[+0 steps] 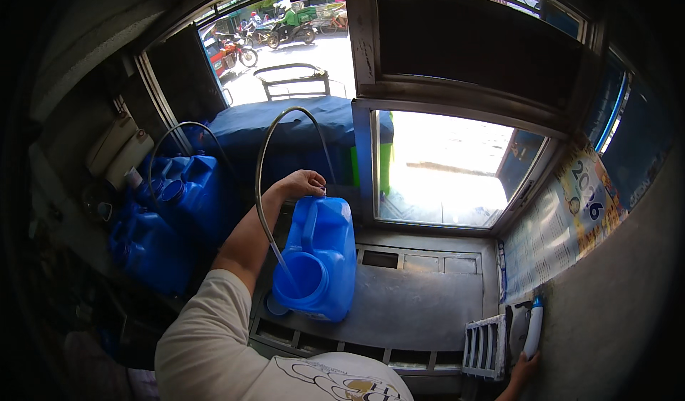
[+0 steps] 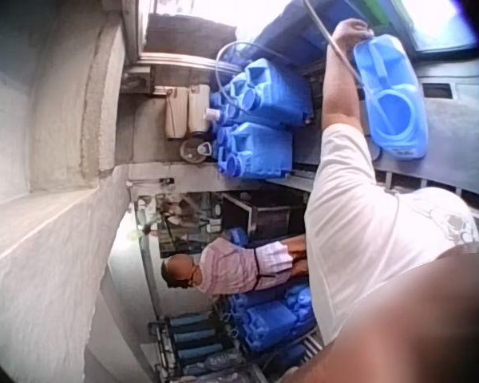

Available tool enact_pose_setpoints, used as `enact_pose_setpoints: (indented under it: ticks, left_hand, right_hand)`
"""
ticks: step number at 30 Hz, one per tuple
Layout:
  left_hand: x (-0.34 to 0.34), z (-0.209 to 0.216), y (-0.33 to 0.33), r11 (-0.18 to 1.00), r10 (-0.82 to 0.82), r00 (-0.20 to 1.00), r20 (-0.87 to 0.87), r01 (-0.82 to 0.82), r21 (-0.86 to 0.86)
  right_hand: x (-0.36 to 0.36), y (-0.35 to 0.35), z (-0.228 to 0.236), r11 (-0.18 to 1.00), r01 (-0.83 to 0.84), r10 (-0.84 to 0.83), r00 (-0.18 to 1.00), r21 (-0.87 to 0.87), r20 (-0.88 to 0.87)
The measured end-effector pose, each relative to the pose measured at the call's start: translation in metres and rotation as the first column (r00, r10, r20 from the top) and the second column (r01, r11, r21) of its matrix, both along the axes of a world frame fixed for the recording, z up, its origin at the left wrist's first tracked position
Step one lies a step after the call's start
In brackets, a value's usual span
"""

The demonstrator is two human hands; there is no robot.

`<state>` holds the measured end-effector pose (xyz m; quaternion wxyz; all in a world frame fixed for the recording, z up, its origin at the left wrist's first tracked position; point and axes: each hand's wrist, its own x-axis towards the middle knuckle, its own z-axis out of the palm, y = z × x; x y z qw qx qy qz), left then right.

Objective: The person fills blue plastic water containers from a hose, secures the caps, and applies sealant around the cap rims using a caulking gun. The person repeats this process for multiple containers inside a vehicle.

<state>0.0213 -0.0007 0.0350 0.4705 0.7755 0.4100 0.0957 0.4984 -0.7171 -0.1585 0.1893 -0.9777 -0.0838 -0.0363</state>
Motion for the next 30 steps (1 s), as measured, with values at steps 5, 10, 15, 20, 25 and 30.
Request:
enact_pose_setpoints:
  ticks: [5, 10, 15, 20, 25, 30]
  left_hand:
    - [0.007, 0.007, -0.007, 0.996, -0.015, 0.999, -0.049, 0.019, 0.088]
    - [0.007, 0.011, -0.009, 0.999, -0.008, 0.997, -0.075, 0.010, 0.031]
    - [-0.013, -0.010, 0.011, 0.997, -0.036, 0.999, 0.006, 0.036, 0.069]
    - [0.023, 0.013, -0.020, 0.952, 0.161, 0.969, -0.185, -0.103, 0.289]
    - [0.025, -0.008, 0.017, 0.948, -0.014, 0.983, -0.182, 0.070, 0.310]
    - [-0.001, -0.003, 0.017, 0.866, 0.166, 0.959, -0.229, -0.030, 0.499]
  right_hand:
    - [-0.007, 0.000, 0.011, 1.000, 0.011, -0.011, 0.999, 0.004, -0.045]
    - [-0.008, 0.001, 0.001, 1.000, -0.019, 0.019, 1.000, -0.007, 0.024]
    - [-0.002, 0.007, 0.001, 0.999, -0.029, 0.030, 0.999, 0.039, -0.021]
    - [-0.004, -0.015, -0.002, 0.998, -0.005, 0.002, 0.999, 0.064, 0.041]
    - [-0.035, -0.010, 0.026, 0.994, 0.040, -0.040, 0.999, 0.102, 0.000]
    - [-0.040, 0.040, 0.045, 0.991, 0.026, -0.036, 0.996, 0.130, 0.077]
